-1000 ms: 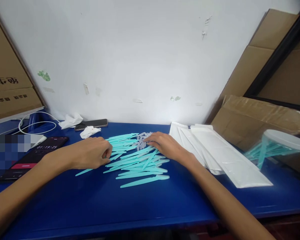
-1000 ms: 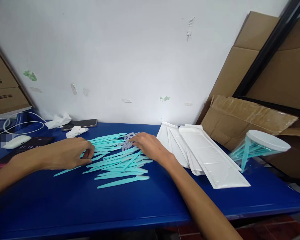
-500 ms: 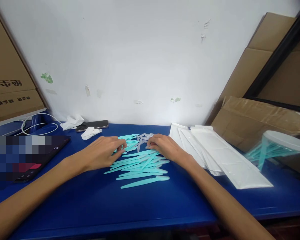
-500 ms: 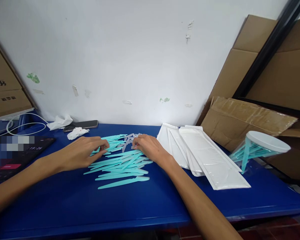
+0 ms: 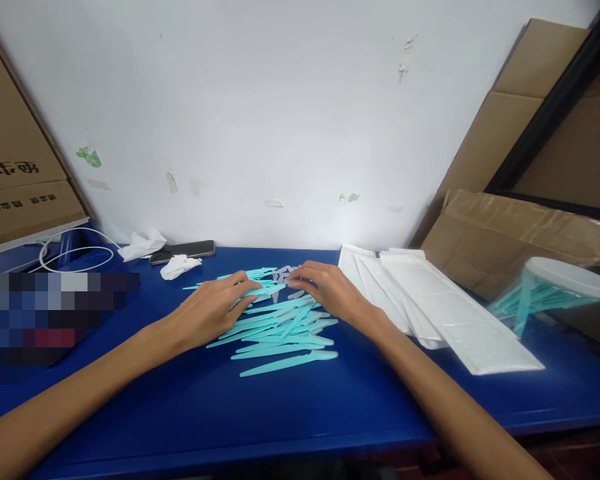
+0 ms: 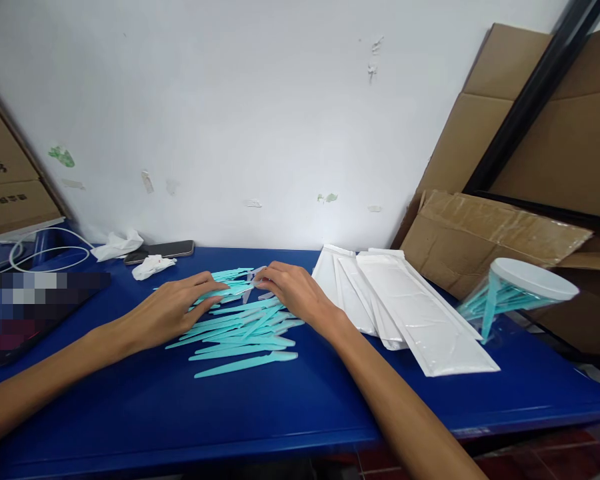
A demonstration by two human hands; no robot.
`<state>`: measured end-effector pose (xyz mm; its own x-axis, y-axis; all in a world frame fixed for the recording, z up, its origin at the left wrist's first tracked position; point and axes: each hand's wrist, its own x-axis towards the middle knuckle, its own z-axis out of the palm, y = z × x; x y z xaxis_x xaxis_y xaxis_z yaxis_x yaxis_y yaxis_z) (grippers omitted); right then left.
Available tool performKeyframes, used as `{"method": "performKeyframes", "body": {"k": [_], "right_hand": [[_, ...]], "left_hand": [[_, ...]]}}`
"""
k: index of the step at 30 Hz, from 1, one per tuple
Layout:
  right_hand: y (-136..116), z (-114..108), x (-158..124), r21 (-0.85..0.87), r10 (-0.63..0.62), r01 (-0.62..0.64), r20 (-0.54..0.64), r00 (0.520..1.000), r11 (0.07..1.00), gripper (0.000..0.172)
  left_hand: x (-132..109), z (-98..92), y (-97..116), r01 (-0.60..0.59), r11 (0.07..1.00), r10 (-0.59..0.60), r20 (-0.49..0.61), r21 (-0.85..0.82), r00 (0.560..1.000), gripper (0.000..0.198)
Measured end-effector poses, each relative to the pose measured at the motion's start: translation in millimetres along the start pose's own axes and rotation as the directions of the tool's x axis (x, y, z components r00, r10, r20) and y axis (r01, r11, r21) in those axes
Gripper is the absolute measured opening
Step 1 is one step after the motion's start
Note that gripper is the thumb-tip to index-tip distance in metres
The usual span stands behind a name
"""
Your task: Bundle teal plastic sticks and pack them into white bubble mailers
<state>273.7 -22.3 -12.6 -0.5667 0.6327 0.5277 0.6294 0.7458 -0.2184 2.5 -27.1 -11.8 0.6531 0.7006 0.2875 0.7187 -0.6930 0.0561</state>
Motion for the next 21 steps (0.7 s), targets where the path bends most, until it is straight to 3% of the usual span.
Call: {"method": "performKeyframes", "body": {"k": [10,16,21], "right_hand": [[-7.6,0.4,1.7,-0.006,-0.039,0.039,0.002,0.999,0.999,0.026],[0.1,-5.2,0.5,0.025,-0.001,0.002,-0.071,0.997,1.0,0.025],[4.0,-7.2,-1.4,0.067,0.01,-0.006,-0.057,0.998,0.998,0.024]], "left_hand": [[-0.4,0.6,3.5,-0.058,0.998,0.055,-0.101,-0.027,0.993,0.042],[-1.8,0.8,3.4,-0.001,1.0,0.004,-0.107,0.023,0.994,0.042],[-1.0,0.8,0.5,0.013,0.999,-0.009,-0.1,0.04,0.995,0.043]]}}
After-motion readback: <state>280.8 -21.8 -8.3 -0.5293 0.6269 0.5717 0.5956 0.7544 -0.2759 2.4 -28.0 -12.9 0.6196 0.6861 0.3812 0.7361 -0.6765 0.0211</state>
